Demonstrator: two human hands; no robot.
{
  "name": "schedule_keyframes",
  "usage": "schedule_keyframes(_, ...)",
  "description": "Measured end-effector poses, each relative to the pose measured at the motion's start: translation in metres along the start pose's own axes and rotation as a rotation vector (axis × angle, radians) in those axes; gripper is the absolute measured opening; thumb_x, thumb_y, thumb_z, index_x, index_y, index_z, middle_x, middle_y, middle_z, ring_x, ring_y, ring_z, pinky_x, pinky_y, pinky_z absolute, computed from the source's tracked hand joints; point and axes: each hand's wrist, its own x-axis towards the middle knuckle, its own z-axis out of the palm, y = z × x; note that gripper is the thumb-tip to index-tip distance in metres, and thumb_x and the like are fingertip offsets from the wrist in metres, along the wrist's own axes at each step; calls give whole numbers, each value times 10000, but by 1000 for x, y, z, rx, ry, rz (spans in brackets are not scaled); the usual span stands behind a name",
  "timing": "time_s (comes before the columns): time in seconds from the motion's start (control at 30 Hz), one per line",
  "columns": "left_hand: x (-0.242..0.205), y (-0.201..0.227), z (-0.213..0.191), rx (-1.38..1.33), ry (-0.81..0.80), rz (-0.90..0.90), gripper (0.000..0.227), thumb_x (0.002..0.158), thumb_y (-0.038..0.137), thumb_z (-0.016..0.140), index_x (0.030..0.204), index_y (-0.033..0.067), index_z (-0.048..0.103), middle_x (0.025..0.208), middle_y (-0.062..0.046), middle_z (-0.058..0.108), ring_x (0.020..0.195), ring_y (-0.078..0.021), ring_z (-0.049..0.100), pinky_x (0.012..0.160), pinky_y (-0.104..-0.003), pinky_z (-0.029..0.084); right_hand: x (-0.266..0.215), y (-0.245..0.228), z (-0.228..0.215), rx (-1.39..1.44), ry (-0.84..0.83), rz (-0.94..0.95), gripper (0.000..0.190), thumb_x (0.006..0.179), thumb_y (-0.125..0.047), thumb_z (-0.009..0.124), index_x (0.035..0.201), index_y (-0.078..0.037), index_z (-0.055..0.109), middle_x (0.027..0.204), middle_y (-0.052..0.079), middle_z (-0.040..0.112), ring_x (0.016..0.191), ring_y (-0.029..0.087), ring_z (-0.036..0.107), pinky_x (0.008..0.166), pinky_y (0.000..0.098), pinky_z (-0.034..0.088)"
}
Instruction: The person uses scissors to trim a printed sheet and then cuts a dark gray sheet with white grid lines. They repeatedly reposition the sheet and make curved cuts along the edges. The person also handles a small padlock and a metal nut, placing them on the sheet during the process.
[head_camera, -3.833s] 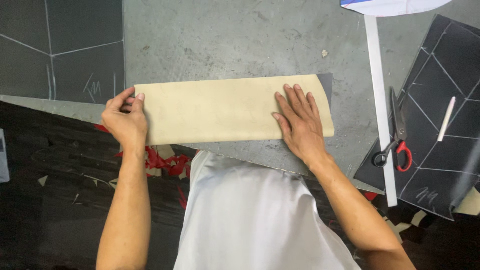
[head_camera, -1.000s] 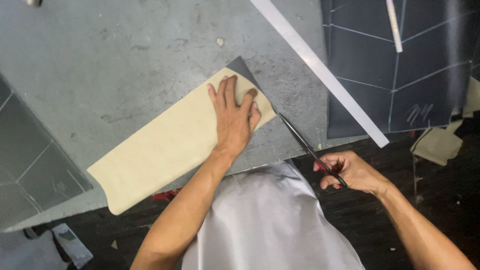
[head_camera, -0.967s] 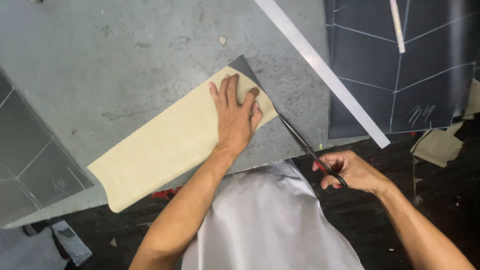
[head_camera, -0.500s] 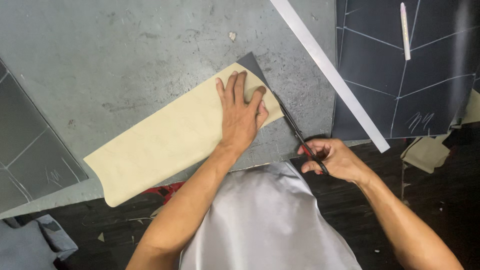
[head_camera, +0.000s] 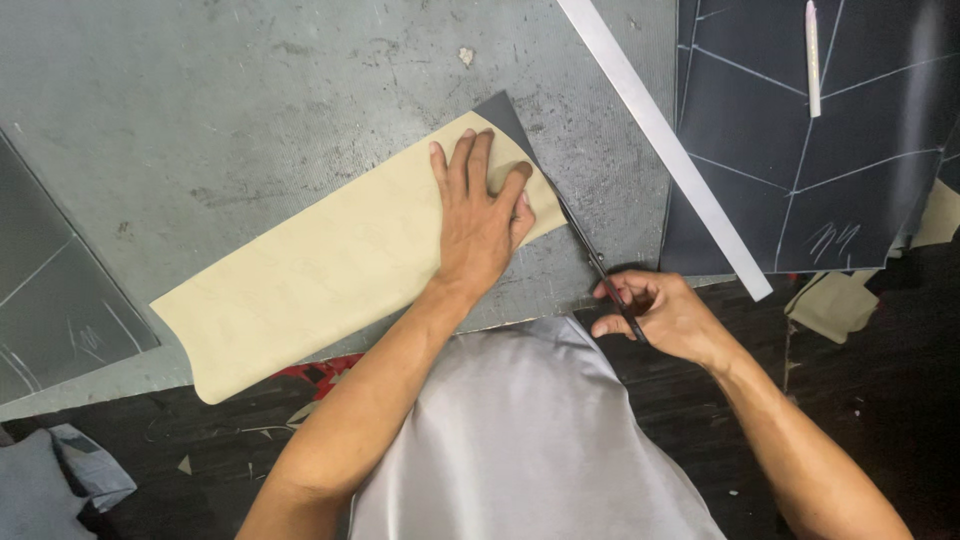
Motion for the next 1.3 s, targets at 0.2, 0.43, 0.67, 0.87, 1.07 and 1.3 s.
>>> schedule_keyframes(0.2, 1, -1, -1, -4, 8, 2, 328, 883, 133, 695, 1208, 100, 667, 1466, -267, 413, 1446, -456, 327, 1246, -705, 165, 2, -4, -3, -19, 11, 0, 483, 646, -293, 924, 1038, -57, 771, 651, -61, 524, 597, 79, 517, 542, 270, 436)
schedule_keyframes(0.43, 0, 0, -2, -16, -4, -3, 336, 890, 123, 695, 1223, 103, 654, 1469, -272, 401, 1453, -459, 317, 1252, -706, 157, 0, -10, 0, -102, 59, 63, 493, 624, -321, 911, 1027, -70, 779, 607, -52, 521, 552, 98, 506, 509, 298, 418)
schedule_keyframes(0.67, 0, 1, -2, -22, -14, -7, 343, 884, 126, 696, 1224, 106, 648, 1474, -273, 395, 1454, -464, 311, 1249, -709, 147, -1, -12, 0, -121, 85, 29, 472, 635, -339, 894, 1005, -73, 773, 573, -59, 544, 542, 73, 540, 518, 271, 444)
schedule_keyframes(0.87, 0, 1, -2, -16, -8, -14, 332, 897, 135, 687, 1221, 90, 631, 1471, -269, 408, 1455, -455, 321, 1257, -695, 147, -1, -12, -7, -106, 63, 35, 444, 646, -325, 902, 987, -66, 783, 569, -62, 520, 526, 76, 485, 489, 280, 381)
schedule_keyframes(1.07, 3, 0, -2, -21, -1, -31, 386, 905, 140, 673, 1258, 30, 563, 1459, -255, 425, 1449, -439, 341, 1259, -684, 145, 7, -20, -15, -160, 44, 27, 440, 630, -309, 920, 975, -67, 789, 566, -56, 501, 522, 77, 480, 477, 270, 382)
schedule_keyframes(1.3, 2, -1, 0, -18, 10, -30, 451, 900, 150, 674, 1290, -28, 533, 1454, -255, 423, 1444, -425, 345, 1260, -661, 151, 15, -27, -18, -167, 16, -36, 440, 660, -307, 913, 996, -59, 776, 606, -76, 495, 551, 69, 470, 492, 261, 372)
